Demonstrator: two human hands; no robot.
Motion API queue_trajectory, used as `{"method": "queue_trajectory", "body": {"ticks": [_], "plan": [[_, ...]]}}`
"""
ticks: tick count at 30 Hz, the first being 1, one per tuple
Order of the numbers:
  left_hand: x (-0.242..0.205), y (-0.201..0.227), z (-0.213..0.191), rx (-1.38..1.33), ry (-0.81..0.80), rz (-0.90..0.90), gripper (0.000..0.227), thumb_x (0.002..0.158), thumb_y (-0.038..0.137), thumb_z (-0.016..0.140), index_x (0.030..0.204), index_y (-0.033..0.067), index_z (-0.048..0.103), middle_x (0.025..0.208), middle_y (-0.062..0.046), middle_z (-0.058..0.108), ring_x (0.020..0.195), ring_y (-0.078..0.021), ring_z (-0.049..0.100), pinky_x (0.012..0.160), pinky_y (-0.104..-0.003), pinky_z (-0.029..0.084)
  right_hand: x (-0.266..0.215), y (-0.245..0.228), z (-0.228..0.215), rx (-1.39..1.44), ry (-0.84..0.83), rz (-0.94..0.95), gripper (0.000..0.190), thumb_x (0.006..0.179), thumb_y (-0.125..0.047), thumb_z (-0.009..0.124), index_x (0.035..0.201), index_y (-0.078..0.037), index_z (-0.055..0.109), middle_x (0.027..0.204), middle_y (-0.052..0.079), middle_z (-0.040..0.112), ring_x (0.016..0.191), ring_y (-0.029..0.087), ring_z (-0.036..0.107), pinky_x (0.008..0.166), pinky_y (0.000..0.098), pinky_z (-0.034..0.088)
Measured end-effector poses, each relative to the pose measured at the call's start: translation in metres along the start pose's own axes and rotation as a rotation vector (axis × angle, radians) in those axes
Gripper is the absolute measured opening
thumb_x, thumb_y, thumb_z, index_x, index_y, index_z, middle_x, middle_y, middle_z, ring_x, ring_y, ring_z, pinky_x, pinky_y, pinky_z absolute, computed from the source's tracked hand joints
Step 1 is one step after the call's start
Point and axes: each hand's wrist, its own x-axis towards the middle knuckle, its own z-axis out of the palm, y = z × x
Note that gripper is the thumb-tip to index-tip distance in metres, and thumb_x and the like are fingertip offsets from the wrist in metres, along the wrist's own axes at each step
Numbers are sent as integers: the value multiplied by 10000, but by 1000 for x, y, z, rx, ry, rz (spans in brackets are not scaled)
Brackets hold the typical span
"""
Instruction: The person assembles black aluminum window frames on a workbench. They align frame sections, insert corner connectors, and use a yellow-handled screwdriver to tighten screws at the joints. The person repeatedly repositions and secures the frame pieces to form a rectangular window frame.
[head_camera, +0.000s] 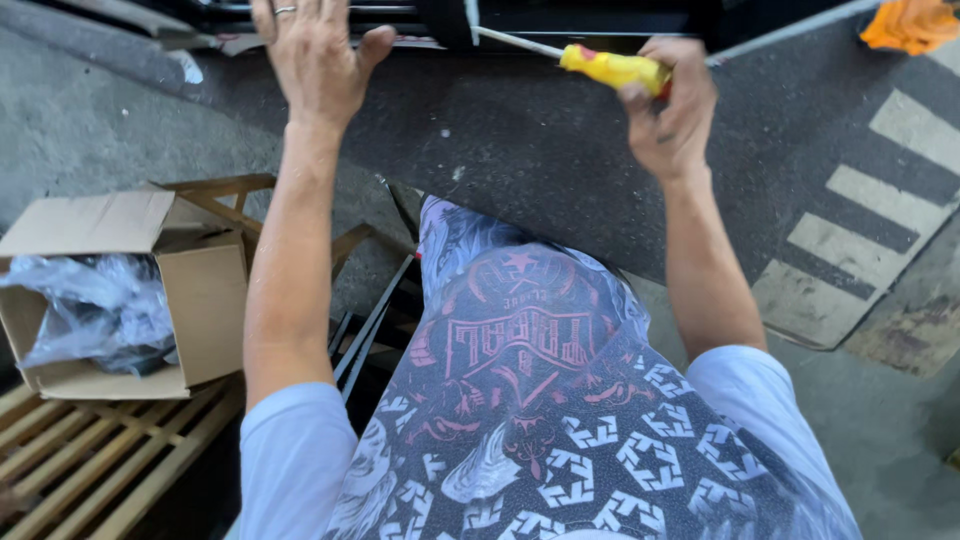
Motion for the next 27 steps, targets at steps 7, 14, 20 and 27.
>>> {"method": "queue_trajectory", "body": {"ticks": [7,14,20,27], "plan": [[10,9,-8,35,-85,-4,799,1127,679,283,1439,27,624,1515,-184,545,1463,-427,382,1189,-613,214,-91,-20,-67,-71,44,346,243,1075,-274,741,1189,-80,650,1160,89,663,1147,268,600,1021,413,482],[13,31,5,54,-133,-9,792,1131,684,295,1395,11,619,1499,-194,541,1463,-442,367,1198,-616,207,-102,-10,-75,-258,25,347,508,954,-445,860,1233,-77,647,1293,86,650,1285,289,532,1108,444,357],[31,69,0,-14,-124,-34,793,1119,689,324,1517,41,546,1542,-161,521,1454,-437,357,1196,-598,205,-102,-2,-68,-246,49,399,582,939,-485,837,1311,-93,621,1284,80,629,1287,265,530,1089,451,374],[41,86,-18,-156,-86,-124,763,1070,662,537,1525,51,495,1577,-154,462,1479,-412,345,1223,-580,181,-57,-11,-42,12,452,338,701,993,-465,847,1484,-122,483,1467,58,530,1352,233,526,1060,393,444]]}}
